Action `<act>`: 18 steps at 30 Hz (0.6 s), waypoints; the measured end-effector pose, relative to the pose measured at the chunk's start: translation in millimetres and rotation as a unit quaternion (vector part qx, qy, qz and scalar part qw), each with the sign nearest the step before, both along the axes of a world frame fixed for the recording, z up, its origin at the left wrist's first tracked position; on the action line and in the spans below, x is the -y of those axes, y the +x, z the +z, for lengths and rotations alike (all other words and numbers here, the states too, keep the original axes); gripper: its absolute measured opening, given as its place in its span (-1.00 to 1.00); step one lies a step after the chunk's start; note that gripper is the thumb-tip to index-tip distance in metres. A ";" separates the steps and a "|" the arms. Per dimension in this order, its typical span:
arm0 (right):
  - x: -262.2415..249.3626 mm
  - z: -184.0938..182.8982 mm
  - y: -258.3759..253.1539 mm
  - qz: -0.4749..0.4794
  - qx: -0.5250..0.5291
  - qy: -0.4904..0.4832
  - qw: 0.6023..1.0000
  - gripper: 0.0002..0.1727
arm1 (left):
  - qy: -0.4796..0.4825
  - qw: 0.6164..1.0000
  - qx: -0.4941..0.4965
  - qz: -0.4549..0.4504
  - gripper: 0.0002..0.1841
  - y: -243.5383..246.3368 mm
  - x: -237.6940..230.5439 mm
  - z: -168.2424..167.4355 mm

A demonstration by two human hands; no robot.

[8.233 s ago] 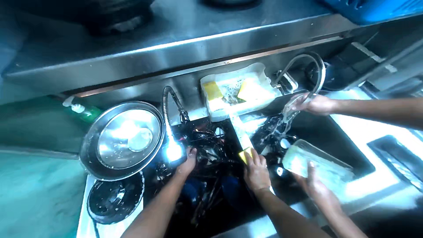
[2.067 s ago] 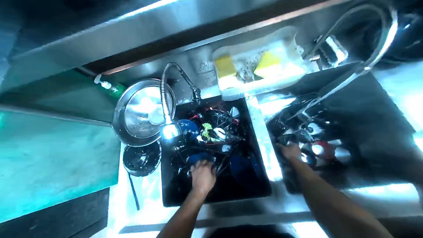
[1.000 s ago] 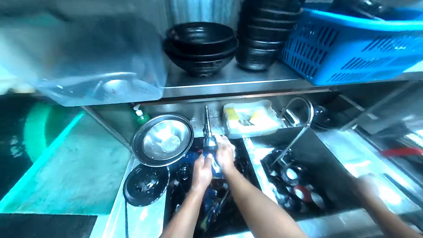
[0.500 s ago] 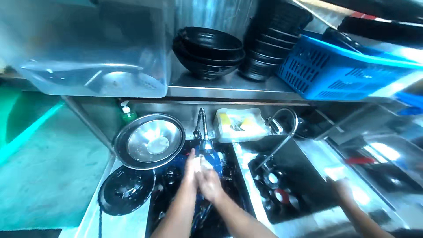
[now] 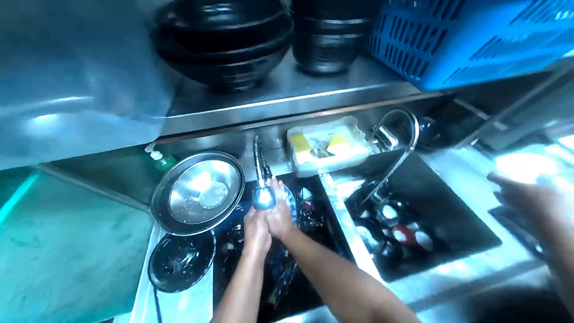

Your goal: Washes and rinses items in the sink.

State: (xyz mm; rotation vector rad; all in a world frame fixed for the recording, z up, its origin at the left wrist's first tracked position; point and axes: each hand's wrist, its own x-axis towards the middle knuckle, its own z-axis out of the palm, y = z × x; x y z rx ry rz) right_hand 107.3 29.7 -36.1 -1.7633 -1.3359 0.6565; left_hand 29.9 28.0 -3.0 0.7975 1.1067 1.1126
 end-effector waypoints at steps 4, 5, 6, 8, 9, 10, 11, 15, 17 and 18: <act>-10.4 -8.3 58.3 -0.163 0.012 -0.011 0.986 -0.44 | 0.018 0.998 0.042 0.042 -0.81 -0.6 17.3 1.2; -2.6 -7.0 67.7 -0.157 -0.072 -0.036 0.984 -0.48 | 0.007 0.994 0.081 0.078 -0.74 3.5 13.9 -3.2; 7.8 -7.5 71.8 -0.150 -0.179 -0.054 0.971 -0.52 | -0.006 0.987 0.126 0.104 -0.70 9.7 8.3 -11.4; 36.9 -10.3 75.3 -0.171 -0.366 -0.085 0.911 -0.54 | -0.062 0.977 0.161 0.129 -0.71 35.2 4.6 -32.1; 53.4 -13.2 83.1 -0.202 -0.405 -0.092 0.887 -0.55 | -0.096 0.981 0.125 0.110 -0.65 50.8 8.2 -44.1; 69.3 -18.6 98.9 -0.242 -0.407 -0.089 0.876 -0.56 | -0.123 0.989 0.067 0.047 -0.56 63.9 15.9 -58.3; 85.0 -26.9 120.2 -0.292 -0.396 -0.082 0.867 -0.57 | -0.138 0.990 0.010 -0.041 -0.52 74.6 26.5 -75.5; 148.2 -78.0 217.3 -0.505 -0.373 -0.112 0.770 -0.53 | -0.053 0.861 -0.251 -0.440 -0.53 93.9 74.2 -145.1; 182.4 -116.2 243.7 -0.530 -0.343 -0.187 0.753 -0.49 | -0.040 0.725 -0.419 -0.546 -0.35 104.3 98.1 -155.7; 196.6 -134.9 247.8 -0.523 -0.329 -0.233 0.751 -0.47 | -0.038 0.657 -0.481 -0.579 -0.27 108.3 107.9 -157.8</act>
